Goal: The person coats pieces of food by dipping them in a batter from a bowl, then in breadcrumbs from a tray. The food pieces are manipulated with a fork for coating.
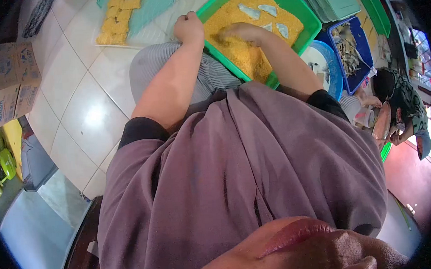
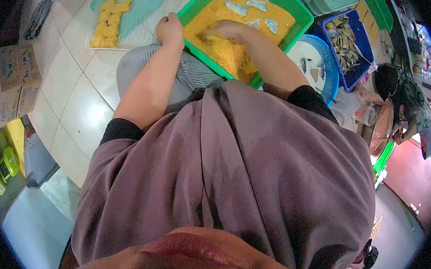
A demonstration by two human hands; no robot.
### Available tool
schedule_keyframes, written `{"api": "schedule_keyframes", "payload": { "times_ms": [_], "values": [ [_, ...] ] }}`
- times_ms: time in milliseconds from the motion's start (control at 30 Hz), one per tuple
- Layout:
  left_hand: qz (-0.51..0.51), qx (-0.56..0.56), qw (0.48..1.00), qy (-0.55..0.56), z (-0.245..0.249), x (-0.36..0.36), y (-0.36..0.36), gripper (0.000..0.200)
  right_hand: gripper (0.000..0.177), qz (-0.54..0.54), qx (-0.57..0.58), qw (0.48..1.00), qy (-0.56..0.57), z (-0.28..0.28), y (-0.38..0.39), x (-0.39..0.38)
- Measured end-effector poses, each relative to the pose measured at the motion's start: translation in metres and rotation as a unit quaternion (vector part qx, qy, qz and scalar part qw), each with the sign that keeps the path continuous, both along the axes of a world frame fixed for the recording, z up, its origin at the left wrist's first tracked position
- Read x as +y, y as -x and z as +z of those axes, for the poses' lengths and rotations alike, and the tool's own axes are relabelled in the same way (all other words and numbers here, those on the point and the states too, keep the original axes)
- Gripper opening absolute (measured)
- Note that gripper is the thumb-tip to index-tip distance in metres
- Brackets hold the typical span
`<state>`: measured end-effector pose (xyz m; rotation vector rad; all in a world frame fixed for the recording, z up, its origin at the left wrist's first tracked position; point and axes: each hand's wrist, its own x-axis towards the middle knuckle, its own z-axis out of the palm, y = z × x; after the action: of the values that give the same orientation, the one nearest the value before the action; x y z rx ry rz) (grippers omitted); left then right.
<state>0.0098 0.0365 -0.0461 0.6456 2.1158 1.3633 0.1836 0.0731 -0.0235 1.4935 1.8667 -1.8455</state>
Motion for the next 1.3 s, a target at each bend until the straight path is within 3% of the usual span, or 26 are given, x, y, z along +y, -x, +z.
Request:
{"api": "schedule_keyframes", "payload": {
  "times_ms": [67,167,200,267,367,467,567,667,767,867,900,967,1033,1100,1167,1267,1300],
  "values": [
    [-0.004,-0.010,1.000,-0.002,0.000,0.000,0.000,0.034,0.057,-0.205,0.046,0.975,0.069,0.025,-0.001,-0.004],
    [-0.013,-0.008,1.000,0.011,0.001,-0.002,0.001,0.035,0.058,-0.171,-0.036,0.982,-0.067,0.014,-0.028,0.003],
    [-0.018,-0.005,1.000,0.017,0.001,-0.001,0.001,0.037,0.053,-0.069,-0.134,0.982,-0.110,0.017,-0.033,0.008],
    [-0.013,0.000,1.000,0.020,0.000,0.001,0.001,0.037,0.044,0.137,-0.321,0.918,-0.186,0.025,-0.042,0.017],
    [-0.009,0.008,1.000,0.011,-0.004,0.001,0.001,0.034,0.038,0.104,-0.198,0.911,-0.346,0.032,-0.057,-0.001],
    [0.000,-0.010,1.000,-0.007,-0.003,0.000,0.001,0.034,0.033,0.021,-0.161,0.912,-0.378,0.020,-0.058,-0.015],
    [-0.006,-0.023,1.000,0.014,0.009,-0.002,0.000,0.034,0.035,0.083,-0.083,0.878,-0.465,0.008,-0.062,-0.023],
    [-0.005,-0.038,0.999,0.018,0.009,-0.003,-0.001,0.034,0.048,0.159,-0.272,0.903,-0.293,0.034,-0.032,-0.039],
    [-0.001,-0.042,0.999,0.012,0.008,-0.004,-0.002,0.033,0.060,0.159,-0.236,0.910,-0.301,0.018,-0.020,-0.070],
    [-0.005,-0.033,0.999,0.013,0.009,-0.003,0.000,0.033,0.068,-0.017,-0.158,0.967,-0.198,-0.002,-0.030,-0.069],
    [-0.010,-0.029,0.999,0.014,0.008,-0.003,0.000,0.033,0.069,-0.091,-0.075,0.989,-0.084,0.014,-0.025,-0.068],
    [-0.006,-0.025,1.000,0.016,0.003,-0.001,0.000,0.033,0.072,-0.232,0.096,0.957,0.148,0.049,-0.016,-0.058],
    [-0.004,-0.016,1.000,0.021,0.003,-0.002,-0.001,0.033,0.070,-0.260,0.058,0.961,0.070,0.046,-0.015,-0.041],
    [-0.004,-0.003,1.000,0.025,0.009,-0.003,-0.001,0.034,0.066,-0.207,0.020,0.977,-0.041,0.037,-0.017,-0.014],
    [-0.007,-0.008,1.000,0.026,0.010,-0.003,-0.001,0.034,0.060,-0.064,-0.019,0.982,-0.177,0.021,-0.020,0.016],
    [-0.012,-0.030,0.999,0.022,0.004,-0.001,0.000,0.034,0.048,0.039,-0.216,0.938,-0.270,-0.029,-0.007,0.044],
    [-0.013,-0.040,0.999,0.020,0.004,-0.001,0.000,0.034,0.046,0.064,-0.231,0.926,-0.291,-0.031,0.004,0.033]
  ]
}}
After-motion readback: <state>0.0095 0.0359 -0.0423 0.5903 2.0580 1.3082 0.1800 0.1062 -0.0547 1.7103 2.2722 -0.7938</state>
